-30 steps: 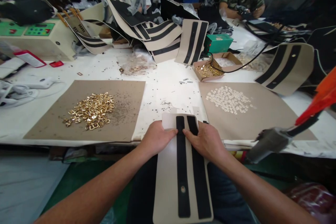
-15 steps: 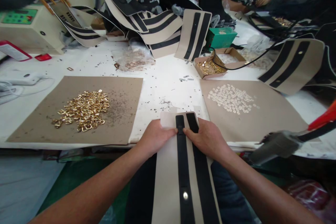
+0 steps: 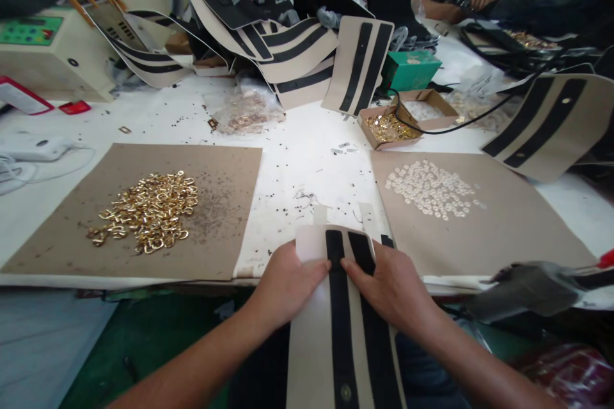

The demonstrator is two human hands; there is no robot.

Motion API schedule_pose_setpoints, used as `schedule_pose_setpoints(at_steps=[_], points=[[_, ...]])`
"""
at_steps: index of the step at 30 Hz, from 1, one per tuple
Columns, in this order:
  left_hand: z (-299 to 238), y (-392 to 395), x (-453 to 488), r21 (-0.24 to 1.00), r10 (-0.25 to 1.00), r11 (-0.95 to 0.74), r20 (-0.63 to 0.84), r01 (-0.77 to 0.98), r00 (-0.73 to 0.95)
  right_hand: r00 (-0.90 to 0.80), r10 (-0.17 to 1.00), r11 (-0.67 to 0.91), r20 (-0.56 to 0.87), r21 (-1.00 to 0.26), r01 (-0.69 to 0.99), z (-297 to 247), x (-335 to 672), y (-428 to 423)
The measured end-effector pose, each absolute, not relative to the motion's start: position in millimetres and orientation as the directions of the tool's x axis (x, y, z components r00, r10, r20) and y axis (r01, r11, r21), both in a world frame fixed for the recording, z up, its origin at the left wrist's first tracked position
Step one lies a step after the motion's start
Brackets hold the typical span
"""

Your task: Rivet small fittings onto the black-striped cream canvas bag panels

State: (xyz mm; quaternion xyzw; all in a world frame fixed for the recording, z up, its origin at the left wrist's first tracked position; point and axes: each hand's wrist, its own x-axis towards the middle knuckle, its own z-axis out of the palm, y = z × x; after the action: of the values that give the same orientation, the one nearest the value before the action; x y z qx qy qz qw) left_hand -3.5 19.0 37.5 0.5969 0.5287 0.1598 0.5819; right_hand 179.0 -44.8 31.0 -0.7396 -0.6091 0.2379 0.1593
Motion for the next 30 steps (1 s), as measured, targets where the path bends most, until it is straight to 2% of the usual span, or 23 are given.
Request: schedule_pose_setpoints(at_steps=[5, 8, 12, 16, 30], points=[[33.2, -29.9, -12.0, 0.787, 0.788, 0.382, -0.551, 0.484, 0.274, -0.041, 0.99, 0.12, 0.134, -0.661, 0.741, 13.1, 171.2, -94.6], [36.2, -34.5, -13.4, 0.756, 0.761, 0.431, -0.598, 0.493, 0.252, -0.046, 0.974, 0.188, 0.22, -0.686, 0.703, 12.9, 169.6, -98.4], [48.4, 0.7, -8.3, 0.806, 0.822, 0.326, -0.5, 0.494, 0.272, 0.136, 0.988, -0.042, 0.069, -0.733, 0.679, 24.2, 174.4, -66.1], [50.6, 33.7, -2.9, 0.847, 0.801, 0.259, -0.457, 0.464, 0.387, 0.247, 0.963, -0.243, -0.107, -0.745, 0.621, 29.4, 178.1, -36.4], [35.6, 44.9, -0.2, 0.853, 0.782, 0.255, -0.459, 0.455, 0.423, 0.225, 0.958, -0.287, -0.181, -0.512, 0.81, 31.8, 177.4, -19.6]])
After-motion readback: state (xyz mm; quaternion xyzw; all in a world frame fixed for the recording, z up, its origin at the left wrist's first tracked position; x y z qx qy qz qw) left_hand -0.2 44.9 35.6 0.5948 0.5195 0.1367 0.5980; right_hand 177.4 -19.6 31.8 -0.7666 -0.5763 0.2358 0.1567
